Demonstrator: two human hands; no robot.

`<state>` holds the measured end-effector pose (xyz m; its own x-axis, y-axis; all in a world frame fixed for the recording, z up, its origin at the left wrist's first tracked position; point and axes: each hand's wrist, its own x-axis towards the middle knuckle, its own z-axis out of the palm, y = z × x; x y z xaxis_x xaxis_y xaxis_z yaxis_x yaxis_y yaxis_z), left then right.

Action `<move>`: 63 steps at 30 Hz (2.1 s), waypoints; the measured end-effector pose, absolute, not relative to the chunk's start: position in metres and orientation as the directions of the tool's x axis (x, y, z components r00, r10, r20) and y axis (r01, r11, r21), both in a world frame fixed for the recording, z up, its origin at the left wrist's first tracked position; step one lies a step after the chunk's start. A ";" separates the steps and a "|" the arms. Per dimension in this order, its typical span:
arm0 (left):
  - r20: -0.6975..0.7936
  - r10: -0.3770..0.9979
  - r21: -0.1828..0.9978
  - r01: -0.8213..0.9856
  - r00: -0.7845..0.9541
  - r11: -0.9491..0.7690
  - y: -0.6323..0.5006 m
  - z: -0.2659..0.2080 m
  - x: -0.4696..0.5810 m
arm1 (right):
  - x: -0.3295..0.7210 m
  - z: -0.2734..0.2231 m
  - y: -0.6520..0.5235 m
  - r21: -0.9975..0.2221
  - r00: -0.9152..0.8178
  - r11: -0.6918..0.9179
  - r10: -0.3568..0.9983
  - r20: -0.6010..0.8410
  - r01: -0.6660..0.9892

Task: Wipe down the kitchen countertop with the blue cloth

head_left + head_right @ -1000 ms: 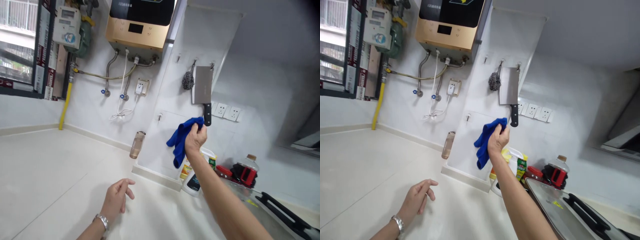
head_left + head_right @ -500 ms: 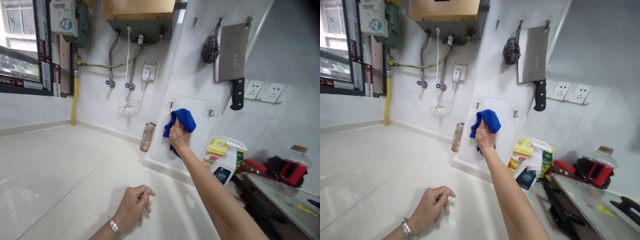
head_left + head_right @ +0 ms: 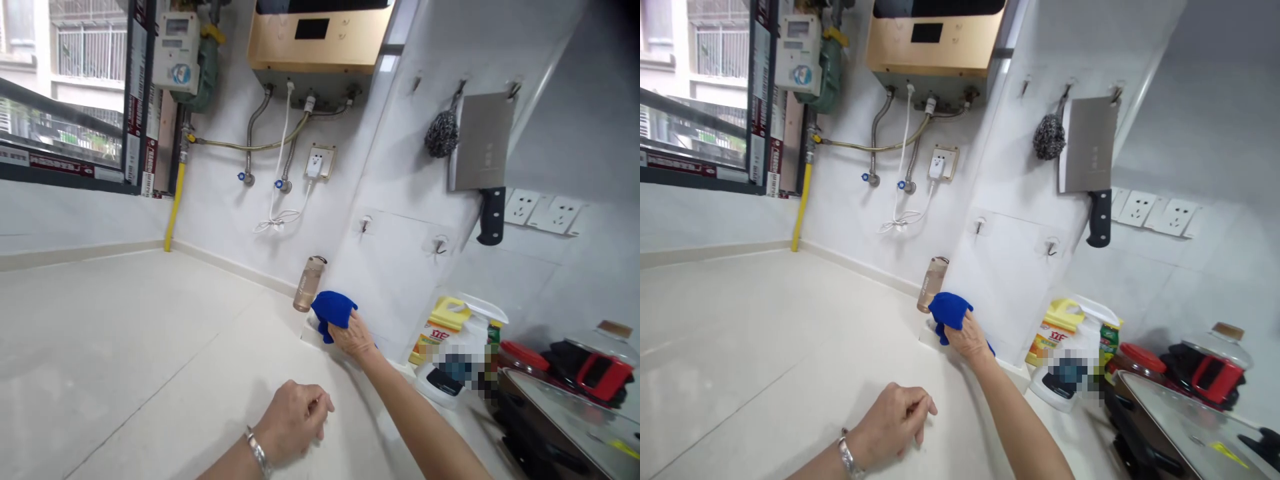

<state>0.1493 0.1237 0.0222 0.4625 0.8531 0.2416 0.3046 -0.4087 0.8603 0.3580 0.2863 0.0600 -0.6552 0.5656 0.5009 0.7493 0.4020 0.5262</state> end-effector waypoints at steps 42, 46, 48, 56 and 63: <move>0.031 0.838 0.803 0.486 0.545 -0.346 0.127 0.030 0.147 | 0.423 0.104 0.253 0.038 0.017 -0.112 0.456 0.890 0.993; -0.013 0.843 0.816 0.494 0.538 -0.302 0.130 0.029 0.149 | 0.420 0.129 0.251 -0.193 0.223 -0.138 0.250 0.942 0.971; -0.015 0.842 0.827 0.481 0.539 -0.293 0.131 0.028 0.149 | 0.422 0.138 0.253 -0.301 0.312 -0.082 0.218 0.925 0.950; -0.024 0.841 0.840 0.467 0.540 -0.276 0.136 0.024 0.151 | 0.471 0.192 0.268 -0.588 0.567 0.159 0.163 0.808 0.793; -0.031 0.845 0.838 0.475 0.534 -0.269 0.135 0.027 0.152 | 0.460 0.158 0.271 -0.575 0.559 0.114 0.144 0.816 0.810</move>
